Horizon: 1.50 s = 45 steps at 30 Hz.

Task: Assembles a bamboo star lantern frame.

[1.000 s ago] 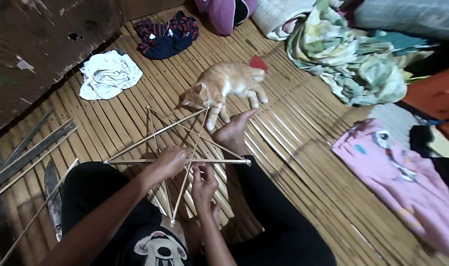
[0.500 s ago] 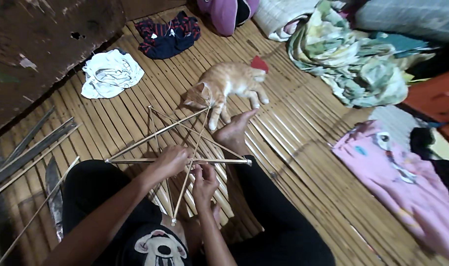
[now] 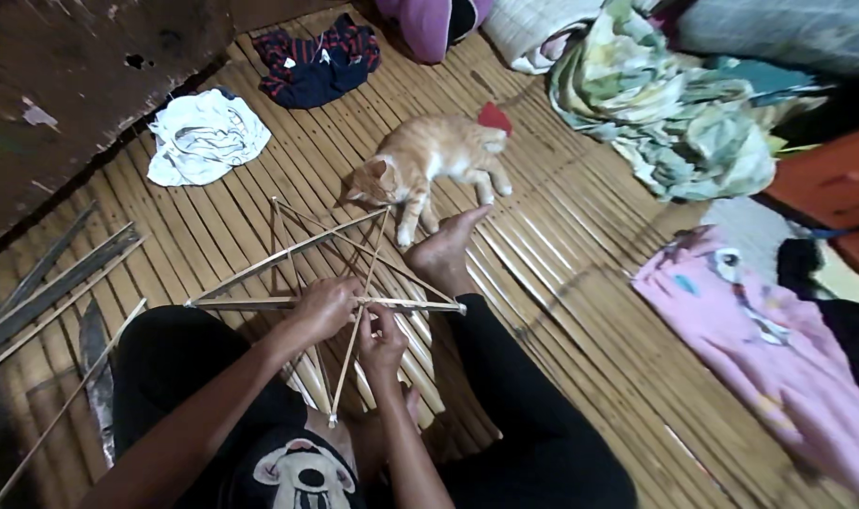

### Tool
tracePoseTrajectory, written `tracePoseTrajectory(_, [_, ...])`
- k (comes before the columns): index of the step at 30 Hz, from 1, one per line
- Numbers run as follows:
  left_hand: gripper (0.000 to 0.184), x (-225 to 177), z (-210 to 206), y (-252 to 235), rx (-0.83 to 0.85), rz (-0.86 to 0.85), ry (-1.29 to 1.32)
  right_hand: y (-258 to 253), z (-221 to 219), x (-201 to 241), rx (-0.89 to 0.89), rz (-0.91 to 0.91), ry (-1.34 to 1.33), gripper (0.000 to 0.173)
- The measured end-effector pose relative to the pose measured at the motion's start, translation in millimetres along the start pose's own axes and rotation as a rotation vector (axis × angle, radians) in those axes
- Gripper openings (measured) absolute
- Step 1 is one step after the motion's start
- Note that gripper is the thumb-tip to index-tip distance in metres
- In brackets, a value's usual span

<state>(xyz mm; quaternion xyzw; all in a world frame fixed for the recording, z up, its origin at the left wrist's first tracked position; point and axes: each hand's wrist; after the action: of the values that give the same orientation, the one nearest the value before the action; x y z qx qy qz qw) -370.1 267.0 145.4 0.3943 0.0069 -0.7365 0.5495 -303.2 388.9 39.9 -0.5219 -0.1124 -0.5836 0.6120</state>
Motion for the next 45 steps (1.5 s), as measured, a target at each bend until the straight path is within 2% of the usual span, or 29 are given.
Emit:
tracePoseTrajectory(16, [0.023, 4.0, -6.4, 10.8, -0.094, 0.011, 0.052, 4.0, -6.5, -8.4, 0.073, 0.067, 0.024, 0.014])
tracePoseTrajectory(22, [0.021, 6.9, -12.3, 12.2, -0.144, -0.036, 0.039, 4.5, -7.3, -10.0, 0.092, 0.088, 0.022, 0.014])
tracePoseTrajectory(45, [0.021, 11.9, -20.0, 8.9, -0.211, -0.072, 0.042, 7.0, -10.9, -20.5, 0.118, 0.118, 0.037, 0.016])
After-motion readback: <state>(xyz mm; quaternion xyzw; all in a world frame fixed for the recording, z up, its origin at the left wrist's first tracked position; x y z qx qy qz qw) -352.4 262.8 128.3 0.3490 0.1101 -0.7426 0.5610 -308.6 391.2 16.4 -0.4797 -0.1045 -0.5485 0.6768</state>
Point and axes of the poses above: each hand's wrist, its own y-axis away from the middle knuckle, its own z-axis out of the back of the hand, x = y × z, and after that the axes turned 4 degrees about z, right-handed
